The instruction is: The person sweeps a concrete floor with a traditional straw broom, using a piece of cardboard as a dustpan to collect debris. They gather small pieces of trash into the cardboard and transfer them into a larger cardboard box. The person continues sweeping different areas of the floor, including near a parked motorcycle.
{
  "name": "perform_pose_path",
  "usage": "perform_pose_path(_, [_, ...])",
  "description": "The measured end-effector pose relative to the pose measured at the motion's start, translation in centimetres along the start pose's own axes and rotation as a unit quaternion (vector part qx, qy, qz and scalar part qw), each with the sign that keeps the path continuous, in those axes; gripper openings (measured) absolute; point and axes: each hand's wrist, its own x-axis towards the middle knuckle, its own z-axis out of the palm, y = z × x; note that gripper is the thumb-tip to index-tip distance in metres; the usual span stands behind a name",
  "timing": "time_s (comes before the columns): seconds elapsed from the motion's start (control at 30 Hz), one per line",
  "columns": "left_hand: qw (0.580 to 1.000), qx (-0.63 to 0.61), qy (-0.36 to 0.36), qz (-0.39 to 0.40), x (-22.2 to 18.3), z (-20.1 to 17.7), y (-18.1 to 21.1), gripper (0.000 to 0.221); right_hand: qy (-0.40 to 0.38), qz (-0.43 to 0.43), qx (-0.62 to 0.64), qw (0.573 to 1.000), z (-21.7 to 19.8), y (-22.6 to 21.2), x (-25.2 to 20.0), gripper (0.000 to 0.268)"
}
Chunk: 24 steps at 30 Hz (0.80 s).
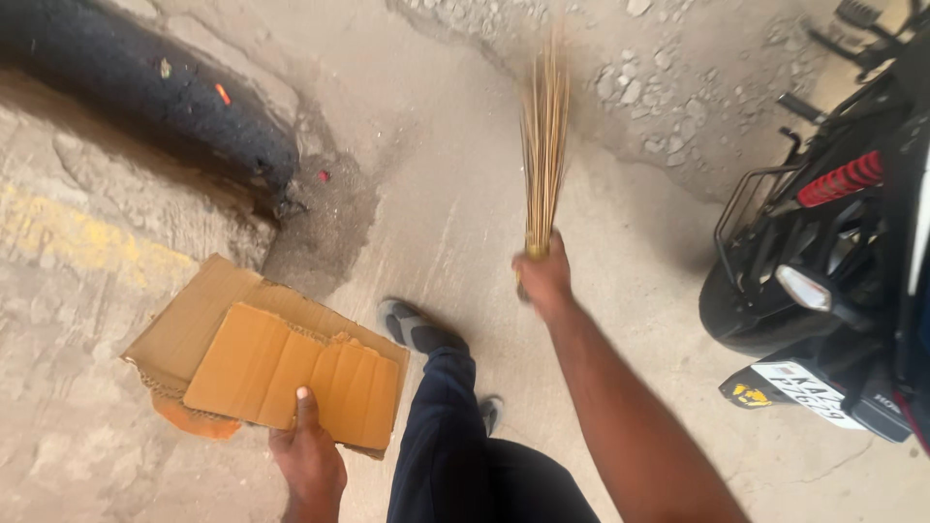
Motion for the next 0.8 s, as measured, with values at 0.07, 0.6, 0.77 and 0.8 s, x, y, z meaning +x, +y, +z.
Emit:
perform_pose_path(0.07, [1.0, 0.007, 0.003, 0.0, 0.1, 0.8, 0.4, 0.039, 0.03, 0.023, -0.044, 0.998, -1.3, -0.9, -5.4, 0.088])
perform_pose_path(0.6, [0.998, -0.001, 0.042, 0.05, 0.2, -2.6, 0.4, 0.042, -0.123, 0.113, 0.169, 0.971, 16.0, -4.0, -6.3, 0.026])
perform_pose_path(0.77, [0.997, -0.024, 0.057, 0.055, 0.2, -2.5, 1.3, 0.042, -0.138, -0.02, 0.195, 0.971, 7.4, -8.8, -9.6, 0.049])
perform_pose_path(0.8, [0.996, -0.027, 0.066, 0.053, 0.2, -2.4, 1.5, 0.043, -0.126, -0.047, 0.159, 0.978, 5.5, -8.4, -11.4, 0.062])
